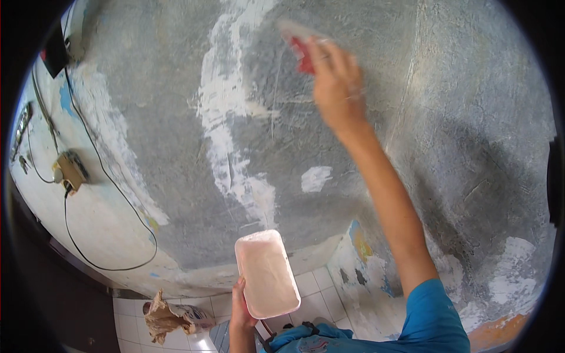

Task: The person applies plaster to a damaged wall using a putty knife to scoop the plaster from a plastic container and spread it onto the wall.

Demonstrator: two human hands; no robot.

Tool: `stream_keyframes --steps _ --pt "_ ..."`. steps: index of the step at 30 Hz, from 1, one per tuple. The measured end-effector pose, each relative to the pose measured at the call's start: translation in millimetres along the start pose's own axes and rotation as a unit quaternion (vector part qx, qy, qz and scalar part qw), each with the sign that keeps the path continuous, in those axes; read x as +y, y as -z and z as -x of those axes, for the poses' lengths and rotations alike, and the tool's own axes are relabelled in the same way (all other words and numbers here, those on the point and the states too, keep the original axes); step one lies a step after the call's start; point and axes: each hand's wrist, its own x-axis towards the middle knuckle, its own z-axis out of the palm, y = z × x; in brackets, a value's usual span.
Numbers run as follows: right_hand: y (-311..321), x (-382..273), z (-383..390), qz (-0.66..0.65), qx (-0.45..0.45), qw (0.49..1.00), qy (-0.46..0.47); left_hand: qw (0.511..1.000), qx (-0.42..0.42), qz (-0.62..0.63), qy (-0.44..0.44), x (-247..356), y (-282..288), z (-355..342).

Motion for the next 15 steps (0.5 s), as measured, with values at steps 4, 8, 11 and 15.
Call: stream_keyframes --steps 4,8,11,15 --pt "-49 -57 31 0.040 -0.027 0.999 -0.009 0.998 0.025 0.008 -0.049 -8 25 -3" --pt "-40 -92 104 0.023 -0.051 0.998 -0.012 0.996 0.041 0.036 -0.064 -8 29 -1" --pt "-33 -89 105 -0.040 -0.083 0.996 -0.015 0.995 0.044 0.033 -0.081 -7 35 5" --pt "-8 -26 18 -0.011 -0.019 0.998 -0.062 0.995 0.045 0.043 -0.079 -8 38 8"
